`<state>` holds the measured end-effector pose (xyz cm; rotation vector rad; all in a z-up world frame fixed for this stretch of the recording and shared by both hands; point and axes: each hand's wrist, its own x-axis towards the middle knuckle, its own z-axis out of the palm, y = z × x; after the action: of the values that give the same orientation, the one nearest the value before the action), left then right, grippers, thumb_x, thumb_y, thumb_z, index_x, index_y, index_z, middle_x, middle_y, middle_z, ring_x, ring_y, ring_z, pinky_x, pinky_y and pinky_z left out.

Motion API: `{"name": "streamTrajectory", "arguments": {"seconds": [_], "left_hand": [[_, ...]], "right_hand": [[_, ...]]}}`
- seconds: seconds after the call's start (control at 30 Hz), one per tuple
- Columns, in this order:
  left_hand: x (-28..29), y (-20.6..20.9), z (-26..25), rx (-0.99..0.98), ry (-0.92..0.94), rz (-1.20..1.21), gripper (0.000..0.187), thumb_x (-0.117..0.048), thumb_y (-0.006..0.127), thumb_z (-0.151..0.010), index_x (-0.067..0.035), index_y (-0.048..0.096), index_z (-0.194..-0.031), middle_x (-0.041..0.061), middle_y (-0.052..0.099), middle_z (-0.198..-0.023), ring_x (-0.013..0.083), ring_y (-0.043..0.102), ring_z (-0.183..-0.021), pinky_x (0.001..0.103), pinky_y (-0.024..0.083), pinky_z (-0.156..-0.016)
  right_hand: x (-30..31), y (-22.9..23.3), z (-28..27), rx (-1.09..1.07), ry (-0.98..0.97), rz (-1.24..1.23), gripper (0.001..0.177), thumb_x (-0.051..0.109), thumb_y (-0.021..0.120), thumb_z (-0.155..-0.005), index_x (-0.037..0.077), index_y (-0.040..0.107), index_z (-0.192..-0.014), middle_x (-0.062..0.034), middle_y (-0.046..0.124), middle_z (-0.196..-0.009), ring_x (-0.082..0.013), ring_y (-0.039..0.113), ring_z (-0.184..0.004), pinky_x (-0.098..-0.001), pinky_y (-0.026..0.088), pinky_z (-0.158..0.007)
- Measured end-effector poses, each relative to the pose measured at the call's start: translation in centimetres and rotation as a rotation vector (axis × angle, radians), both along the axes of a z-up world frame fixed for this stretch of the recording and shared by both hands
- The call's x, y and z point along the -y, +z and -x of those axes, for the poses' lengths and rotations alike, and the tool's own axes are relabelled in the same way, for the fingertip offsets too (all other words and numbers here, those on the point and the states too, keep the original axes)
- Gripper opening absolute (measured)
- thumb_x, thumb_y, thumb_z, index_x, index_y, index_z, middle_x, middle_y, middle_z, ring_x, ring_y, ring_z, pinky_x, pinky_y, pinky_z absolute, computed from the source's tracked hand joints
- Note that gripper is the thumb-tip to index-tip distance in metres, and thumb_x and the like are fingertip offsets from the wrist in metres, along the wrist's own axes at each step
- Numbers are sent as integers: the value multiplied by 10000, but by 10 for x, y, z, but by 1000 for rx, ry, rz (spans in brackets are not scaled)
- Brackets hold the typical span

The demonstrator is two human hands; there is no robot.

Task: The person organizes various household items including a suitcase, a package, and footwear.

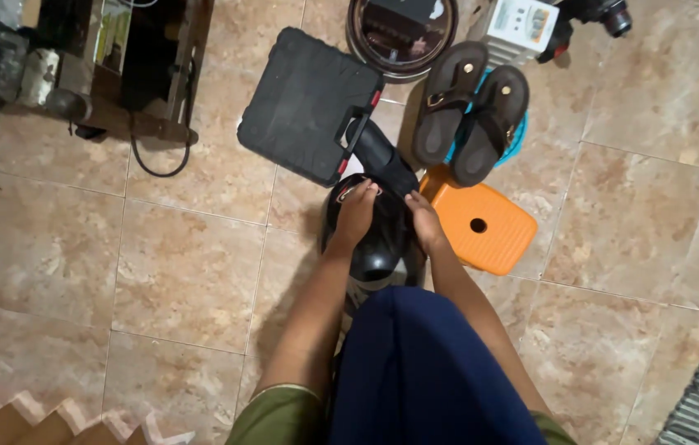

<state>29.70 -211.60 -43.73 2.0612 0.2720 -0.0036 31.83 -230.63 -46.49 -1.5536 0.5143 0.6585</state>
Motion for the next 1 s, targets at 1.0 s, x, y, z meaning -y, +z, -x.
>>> {"name": "streamTrajectory", "arguments": {"seconds": [1.0], "left_hand": [[-86,-57,16,-83,152,-428,416,-340,492,-1050,-53,659,-1300,180,630,-1380,528,466,-1324,755,252,-1076]], "right_hand": [[-50,-110,-76,-476,-725,-380,443,35,546,-924,75,479,-1360,-174,448,-1458,-412,504,-1286,-641,508,-1027]]}}
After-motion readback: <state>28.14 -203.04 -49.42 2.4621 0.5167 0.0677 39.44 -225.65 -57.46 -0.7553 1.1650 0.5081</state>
